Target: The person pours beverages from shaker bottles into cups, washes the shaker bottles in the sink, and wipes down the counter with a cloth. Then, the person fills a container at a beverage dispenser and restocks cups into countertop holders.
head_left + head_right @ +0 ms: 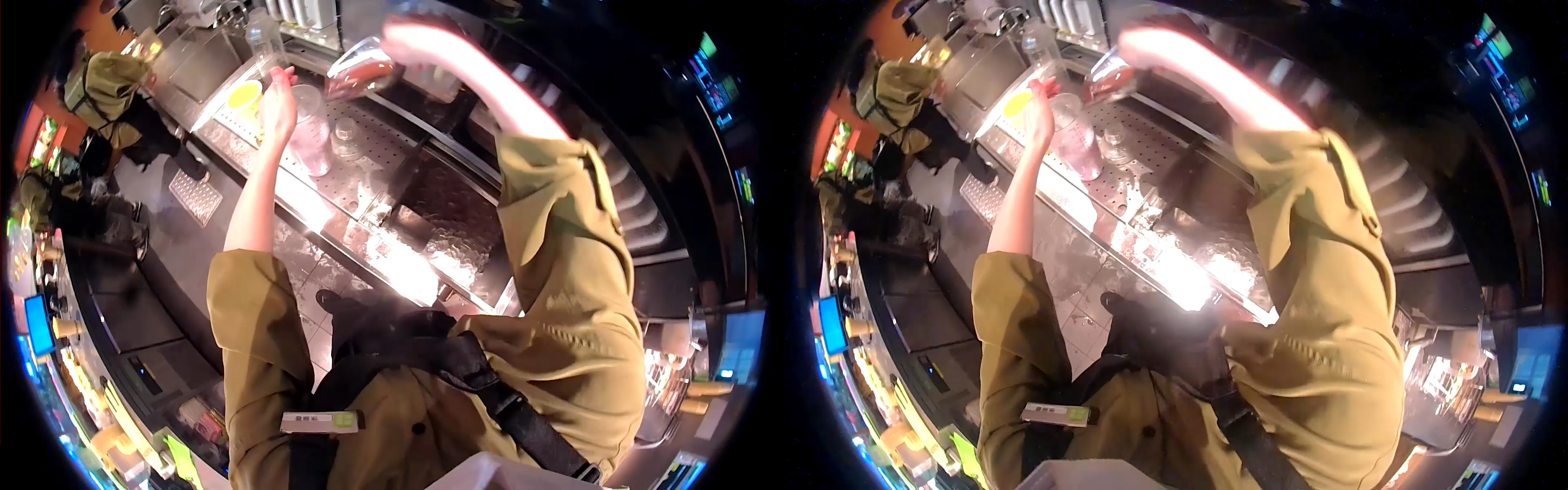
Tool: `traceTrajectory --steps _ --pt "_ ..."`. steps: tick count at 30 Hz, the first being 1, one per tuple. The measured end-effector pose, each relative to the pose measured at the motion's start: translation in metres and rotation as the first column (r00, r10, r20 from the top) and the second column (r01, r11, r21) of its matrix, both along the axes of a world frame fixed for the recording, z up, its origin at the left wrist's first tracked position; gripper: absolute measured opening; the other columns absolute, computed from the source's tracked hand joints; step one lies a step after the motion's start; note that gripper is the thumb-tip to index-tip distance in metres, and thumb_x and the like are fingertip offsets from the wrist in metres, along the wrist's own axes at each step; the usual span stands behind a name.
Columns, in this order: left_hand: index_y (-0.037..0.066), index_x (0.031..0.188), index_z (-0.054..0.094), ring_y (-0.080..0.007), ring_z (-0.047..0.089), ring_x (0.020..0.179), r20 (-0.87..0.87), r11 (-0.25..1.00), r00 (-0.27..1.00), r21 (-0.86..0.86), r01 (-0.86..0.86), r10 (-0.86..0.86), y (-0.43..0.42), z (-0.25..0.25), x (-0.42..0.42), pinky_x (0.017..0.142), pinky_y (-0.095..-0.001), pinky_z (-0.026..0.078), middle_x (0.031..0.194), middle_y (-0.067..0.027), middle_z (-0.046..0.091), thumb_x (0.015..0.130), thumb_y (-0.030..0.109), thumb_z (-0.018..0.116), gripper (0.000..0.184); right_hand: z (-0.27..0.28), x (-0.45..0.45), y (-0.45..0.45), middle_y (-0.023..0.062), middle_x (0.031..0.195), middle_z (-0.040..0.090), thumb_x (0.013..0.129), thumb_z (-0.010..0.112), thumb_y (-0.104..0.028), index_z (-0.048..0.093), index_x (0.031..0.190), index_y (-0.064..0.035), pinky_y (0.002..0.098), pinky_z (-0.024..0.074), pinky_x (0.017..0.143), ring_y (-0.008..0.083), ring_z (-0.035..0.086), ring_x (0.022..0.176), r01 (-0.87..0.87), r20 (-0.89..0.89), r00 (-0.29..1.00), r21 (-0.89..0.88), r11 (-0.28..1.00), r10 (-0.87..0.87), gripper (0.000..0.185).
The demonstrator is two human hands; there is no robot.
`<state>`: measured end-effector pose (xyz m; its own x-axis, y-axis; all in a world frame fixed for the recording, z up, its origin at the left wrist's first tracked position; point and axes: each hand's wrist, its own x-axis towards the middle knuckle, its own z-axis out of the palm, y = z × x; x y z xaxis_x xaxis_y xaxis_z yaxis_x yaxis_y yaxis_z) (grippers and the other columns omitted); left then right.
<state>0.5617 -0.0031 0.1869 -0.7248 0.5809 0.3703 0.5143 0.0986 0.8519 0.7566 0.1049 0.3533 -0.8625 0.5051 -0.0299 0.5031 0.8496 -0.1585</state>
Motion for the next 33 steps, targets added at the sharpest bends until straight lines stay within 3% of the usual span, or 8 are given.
traceTrajectory --steps 7,13,25,26,29,30,32,33 --pt "0.001 0.125 0.042 -0.0238 0.04 0.118 -0.132 0.942 0.935 -0.103 0.319 -0.33 -0.013 -0.007 -0.023 0.1 -0.033 0.028 0.127 -0.0135 0.044 0.09 0.035 0.039 0.048 -0.259 0.125 0.04 0.0075 0.064 0.062 0.065 0.057 -0.008 0.064 0.068 -0.0027 0.0334 0.0485 0.051 0.0189 0.058 0.055 0.005 0.167 0.986 -0.08 0.997 0.008 0.009" --pt "0.002 0.116 0.048 -0.0347 0.042 0.111 -0.672 0.906 0.631 -0.404 0.127 -0.388 -0.018 0.013 -0.018 0.092 -0.0389 0.034 0.121 -0.0201 0.044 0.079 0.04 0.057 0.053 -0.375 0.165 0.026 0.0041 0.064 0.063 0.055 0.064 -0.002 0.064 0.064 -0.0051 0.032 0.0488 0.053 0.0159 0.058 0.058 0.143 0.296 0.952 -0.22 0.965 -0.074 0.01" --pt "0.021 0.132 0.033 -0.0422 0.032 0.118 -0.581 0.867 0.717 -0.494 0.064 -0.385 -0.026 0.008 -0.023 0.095 -0.0448 0.03 0.131 -0.0263 0.028 0.071 0.042 0.065 0.072 -0.419 0.15 0.0 0.007 0.071 0.065 0.063 0.064 -0.015 0.068 0.072 -0.0096 0.0345 0.0492 0.054 0.0219 0.062 0.068 0.697 0.329 0.71 -0.457 0.553 -0.622 0.011" --pt "0.021 0.134 0.03 -0.0422 0.029 0.12 -0.622 0.913 0.698 -0.392 0.116 -0.356 -0.032 0.011 -0.019 0.096 -0.045 0.029 0.13 -0.0284 0.027 0.07 0.042 0.067 0.077 -0.329 0.18 -0.047 0.0078 0.08 0.066 0.066 0.062 -0.017 0.067 0.081 -0.008 0.0353 0.0504 0.059 0.0236 0.063 0.074 0.538 0.288 0.842 -0.376 0.754 -0.457 0.018" --pt "0.011 0.136 0.022 -0.0352 0.026 0.124 -0.486 0.972 0.843 -0.161 0.173 -0.23 -0.052 0.018 0.009 0.101 -0.0411 0.024 0.135 -0.0225 0.025 0.066 0.036 0.072 0.089 -0.325 0.166 -0.062 0.0127 0.088 0.065 0.067 0.062 -0.02 0.066 0.088 -0.0038 0.0372 0.0504 0.064 0.0258 0.063 0.079 0.491 0.256 0.869 -0.354 0.796 -0.423 0.027" --pt "0.004 0.135 0.022 -0.031 0.024 0.126 -0.526 0.981 0.831 -0.034 0.191 -0.18 -0.041 -0.024 -0.025 0.104 -0.0394 0.019 0.137 -0.0193 0.024 0.064 0.03 0.074 0.091 -0.313 0.157 -0.064 0.0133 0.093 0.063 0.07 0.062 -0.023 0.064 0.093 -0.0024 0.0329 0.0475 0.076 0.0245 0.06 0.089 0.529 0.373 0.843 -0.451 0.719 -0.386 0.031" --pt "0.002 0.135 0.016 -0.0274 0.021 0.128 -0.265 0.969 0.952 0.15 0.198 -0.153 -0.037 -0.062 -0.026 0.106 -0.0383 0.016 0.139 -0.0167 0.021 0.064 0.024 0.075 0.094 -0.387 0.148 -0.042 0.0074 0.072 0.06 0.071 0.058 -0.025 0.064 0.084 -0.0065 0.0314 0.0453 0.056 0.0166 0.054 0.06 0.132 0.017 0.955 -0.919 0.372 -0.295 0.023" --pt "0.003 0.135 0.016 -0.0283 0.025 0.126 -0.195 0.994 0.979 0.074 0.075 -0.059 -0.038 -0.048 -0.001 0.104 -0.0381 0.019 0.137 -0.017 0.026 0.063 0.024 0.076 0.096 -0.279 0.201 -0.089 0.0009 0.084 0.056 0.081 0.052 -0.019 0.062 0.097 -0.0041 0.0243 0.0383 0.079 0.0102 0.048 0.082 -0.397 -0.317 0.763 -0.917 -0.023 -0.563 0.024"
